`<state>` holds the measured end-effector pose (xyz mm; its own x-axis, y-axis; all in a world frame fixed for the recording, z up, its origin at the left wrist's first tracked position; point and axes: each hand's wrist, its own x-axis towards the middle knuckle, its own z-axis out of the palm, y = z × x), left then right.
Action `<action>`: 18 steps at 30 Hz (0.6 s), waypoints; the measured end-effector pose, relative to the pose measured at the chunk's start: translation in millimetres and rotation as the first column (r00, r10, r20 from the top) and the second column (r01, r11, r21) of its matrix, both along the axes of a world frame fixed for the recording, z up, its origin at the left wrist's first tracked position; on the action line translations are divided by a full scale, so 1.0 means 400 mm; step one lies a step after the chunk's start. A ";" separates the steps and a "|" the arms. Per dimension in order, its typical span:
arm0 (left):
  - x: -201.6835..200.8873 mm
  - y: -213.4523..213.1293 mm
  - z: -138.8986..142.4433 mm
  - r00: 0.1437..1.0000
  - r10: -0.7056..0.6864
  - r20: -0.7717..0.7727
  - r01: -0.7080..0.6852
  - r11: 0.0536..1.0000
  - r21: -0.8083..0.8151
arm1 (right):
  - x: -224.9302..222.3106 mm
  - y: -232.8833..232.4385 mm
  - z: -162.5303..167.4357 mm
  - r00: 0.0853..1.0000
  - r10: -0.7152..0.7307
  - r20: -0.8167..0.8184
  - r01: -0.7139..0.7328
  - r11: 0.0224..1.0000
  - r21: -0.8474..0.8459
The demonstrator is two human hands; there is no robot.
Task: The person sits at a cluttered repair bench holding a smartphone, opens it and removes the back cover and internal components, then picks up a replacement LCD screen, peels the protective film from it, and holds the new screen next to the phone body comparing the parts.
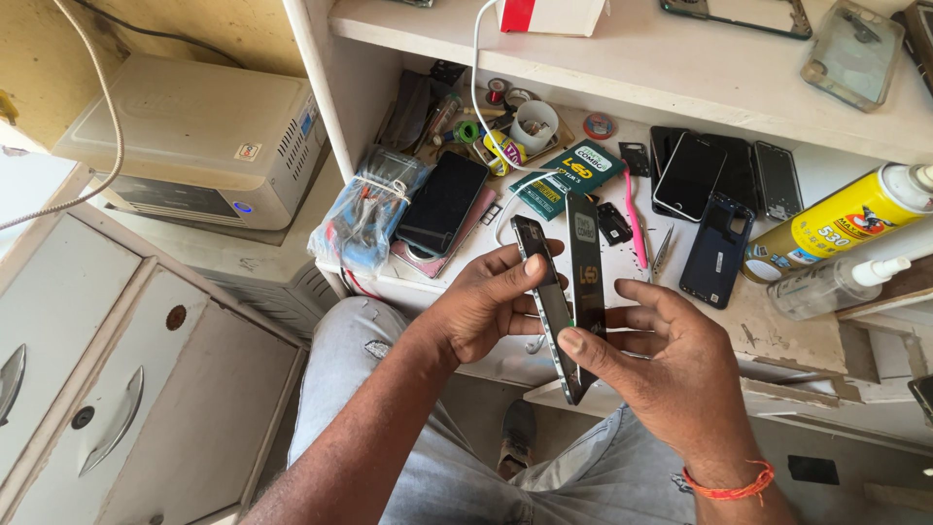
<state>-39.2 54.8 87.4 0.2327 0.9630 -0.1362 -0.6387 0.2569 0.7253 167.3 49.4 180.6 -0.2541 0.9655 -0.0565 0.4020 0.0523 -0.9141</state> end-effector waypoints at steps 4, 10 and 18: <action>0.004 0.000 0.001 0.999 -0.031 -0.011 0.031 0.999 0.004 | 0.002 0.005 -0.003 1.000 -0.020 0.017 0.019 0.999 0.036; 0.007 -0.001 0.001 1.000 -0.018 -0.002 0.018 1.000 -0.015 | 0.009 -0.003 0.001 1.000 -0.012 0.008 0.012 1.000 0.017; 0.005 0.002 -0.009 1.000 0.006 0.011 -0.005 1.000 -0.020 | -0.004 -0.029 0.006 0.997 -0.076 -0.015 0.077 0.996 0.054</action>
